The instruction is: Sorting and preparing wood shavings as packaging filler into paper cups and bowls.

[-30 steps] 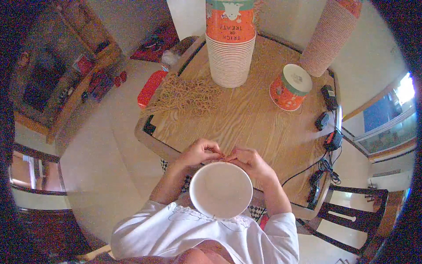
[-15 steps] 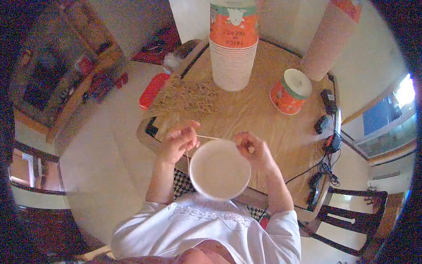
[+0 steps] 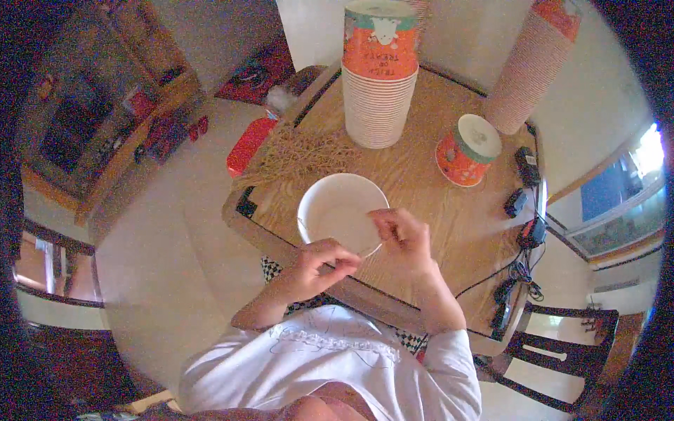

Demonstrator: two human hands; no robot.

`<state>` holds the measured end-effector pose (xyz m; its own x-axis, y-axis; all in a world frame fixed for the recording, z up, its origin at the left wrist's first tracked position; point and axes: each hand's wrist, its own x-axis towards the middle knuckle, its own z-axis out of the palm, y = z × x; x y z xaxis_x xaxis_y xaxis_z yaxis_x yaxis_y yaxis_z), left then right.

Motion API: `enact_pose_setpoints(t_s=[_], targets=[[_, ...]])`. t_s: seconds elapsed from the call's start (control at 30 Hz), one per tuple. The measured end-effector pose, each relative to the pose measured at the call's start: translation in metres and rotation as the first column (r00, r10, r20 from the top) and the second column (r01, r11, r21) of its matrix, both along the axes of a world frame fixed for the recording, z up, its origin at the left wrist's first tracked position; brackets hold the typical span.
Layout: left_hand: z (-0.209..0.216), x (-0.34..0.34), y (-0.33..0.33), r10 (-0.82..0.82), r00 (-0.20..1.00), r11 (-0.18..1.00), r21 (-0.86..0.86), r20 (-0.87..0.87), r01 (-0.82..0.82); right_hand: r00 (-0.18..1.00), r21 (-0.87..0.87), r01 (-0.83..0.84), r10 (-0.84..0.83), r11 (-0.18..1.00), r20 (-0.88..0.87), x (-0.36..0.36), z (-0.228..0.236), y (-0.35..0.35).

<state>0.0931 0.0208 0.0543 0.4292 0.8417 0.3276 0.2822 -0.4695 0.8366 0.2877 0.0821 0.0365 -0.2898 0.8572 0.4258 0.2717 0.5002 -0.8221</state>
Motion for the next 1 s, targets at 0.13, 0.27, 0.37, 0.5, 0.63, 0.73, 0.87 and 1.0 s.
enact_pose_setpoints(t_s=[0.13, 0.27, 0.37, 0.5, 0.63, 0.73, 0.87, 1.0], targets=[[-0.013, -0.014, 0.0, 0.196, 0.976, 0.981, -0.038, 0.093, -0.193, 0.997, -0.054, -0.017, 0.021, 0.998, 0.07, 0.024, -0.01, 0.001], [-0.016, -0.03, 0.009, 0.334, 0.931, 0.935, -0.177, 0.145, -0.308, 0.971, 0.029, -0.207, 0.202, 0.978, 0.126, 0.027, -0.01, -0.002], [-0.04, -0.04, 0.027, 0.401, 0.898, 0.914, -0.145, 0.183, -0.379, 0.977, -0.329, -0.012, -0.059, 0.944, -0.204, 0.021, -0.008, 0.001], [-0.047, -0.044, 0.036, 0.574, 0.816, 0.811, 0.185, -0.069, -0.555, 0.979, -0.379, 0.023, -0.097, 0.925, -0.177, 0.019, -0.019, 0.02], [-0.054, -0.044, 0.033, 0.513, 0.856, 0.848, -0.116, -0.06, -0.517, 0.969, -0.334, 0.057, -0.132, 0.941, -0.207, 0.013, -0.009, 0.03], [-0.051, -0.042, 0.032, 0.421, 0.907, 0.88, -0.246, 0.008, -0.406, 0.916, -0.368, 0.081, -0.214, 0.926, -0.338, 0.02, -0.004, 0.058], [-0.063, -0.039, 0.034, 0.375, 0.927, 0.896, -0.263, 0.015, -0.358, 0.88, -0.474, -0.22, -0.036, 0.853, -0.473, 0.035, -0.017, 0.076], [-0.057, -0.039, 0.034, 0.307, 0.949, 0.854, -0.463, 0.076, -0.24, 0.87, -0.518, -0.446, 0.219, 0.73, -0.441, 0.039, -0.02, 0.071]])
